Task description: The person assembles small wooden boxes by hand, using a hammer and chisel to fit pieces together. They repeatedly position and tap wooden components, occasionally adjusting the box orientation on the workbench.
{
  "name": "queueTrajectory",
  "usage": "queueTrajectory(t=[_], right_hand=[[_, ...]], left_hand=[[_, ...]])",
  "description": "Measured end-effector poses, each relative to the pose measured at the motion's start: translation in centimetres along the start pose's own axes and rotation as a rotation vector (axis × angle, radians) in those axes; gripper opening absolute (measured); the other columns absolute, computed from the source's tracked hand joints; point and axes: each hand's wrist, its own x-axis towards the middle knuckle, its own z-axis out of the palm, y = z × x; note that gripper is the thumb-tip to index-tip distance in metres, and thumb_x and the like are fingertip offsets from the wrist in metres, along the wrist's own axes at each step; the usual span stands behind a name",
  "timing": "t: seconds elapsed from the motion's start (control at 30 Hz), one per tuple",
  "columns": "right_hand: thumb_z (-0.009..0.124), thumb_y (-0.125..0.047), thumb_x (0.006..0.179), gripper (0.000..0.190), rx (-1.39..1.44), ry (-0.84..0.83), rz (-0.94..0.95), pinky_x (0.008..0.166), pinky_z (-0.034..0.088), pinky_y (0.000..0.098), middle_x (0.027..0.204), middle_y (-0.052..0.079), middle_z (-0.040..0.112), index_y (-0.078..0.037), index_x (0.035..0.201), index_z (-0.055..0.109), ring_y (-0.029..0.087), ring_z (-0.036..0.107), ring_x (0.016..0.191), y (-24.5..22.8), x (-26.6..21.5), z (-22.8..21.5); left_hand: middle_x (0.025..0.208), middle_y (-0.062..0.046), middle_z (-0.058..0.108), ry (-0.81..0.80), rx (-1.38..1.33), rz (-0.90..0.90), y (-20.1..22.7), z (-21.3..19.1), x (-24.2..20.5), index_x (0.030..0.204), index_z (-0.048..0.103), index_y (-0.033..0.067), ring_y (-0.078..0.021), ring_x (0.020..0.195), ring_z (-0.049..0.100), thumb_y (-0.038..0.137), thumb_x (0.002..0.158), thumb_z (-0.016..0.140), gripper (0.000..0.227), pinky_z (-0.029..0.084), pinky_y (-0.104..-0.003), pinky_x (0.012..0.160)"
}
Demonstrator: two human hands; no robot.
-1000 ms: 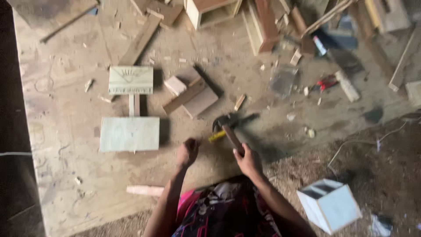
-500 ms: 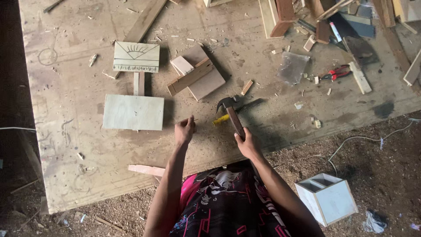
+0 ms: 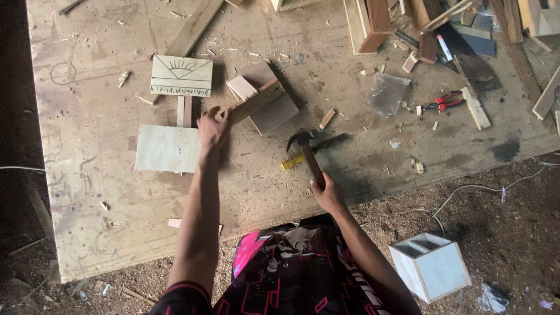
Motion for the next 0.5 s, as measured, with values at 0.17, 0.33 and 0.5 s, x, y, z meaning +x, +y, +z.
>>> queueTrajectory(t=[0.17, 0.33, 0.5], right_hand=[[0.069, -0.041, 0.093, 0.035, -0.061, -0.004, -0.008, 0.065, 0.054, 0.0452, 0.076, 0.01, 0.073, -0.011, 0.111, 0.066, 0.031, 0.073, 0.07, 0.0, -0.4, -0.4], [0.071, -0.038, 0.092, 0.035, 0.066, 0.093, -0.047, 0.06, 0.054, 0.0439, 0.074, 0.013, 0.07, -0.008, 0.108, 0.066, 0.032, 0.072, 0.067, -0.3, -1.2, -0.8], [0.072, -0.038, 0.091, 0.04, 0.086, 0.124, -0.083, 0.055, 0.055, 0.0414, 0.068, 0.012, 0.069, -0.006, 0.114, 0.066, 0.028, 0.07, 0.059, -0.3, -1.5, -1.2]], left_hand=[[0.126, -0.024, 0.073, -0.13, -0.019, -0.352, 4.1, -1.9, 4.0, 0.119, 0.075, 0.0039, -0.0399, 0.124, 0.066, 0.078, 0.086, 0.058, 0.083, 0.05, -0.051, 0.111], [0.128, -0.024, 0.066, -0.156, 0.138, -0.357, 9.6, -0.9, 6.8, 0.135, 0.052, -0.0005, -0.0394, 0.123, 0.061, 0.08, 0.073, 0.074, 0.104, 0.042, -0.058, 0.105], [0.126, -0.015, 0.068, -0.183, 0.268, -0.397, 13.6, 1.6, 8.0, 0.141, 0.044, -0.0003, -0.0337, 0.119, 0.064, 0.065, 0.062, 0.085, 0.11, 0.034, -0.066, 0.108]])
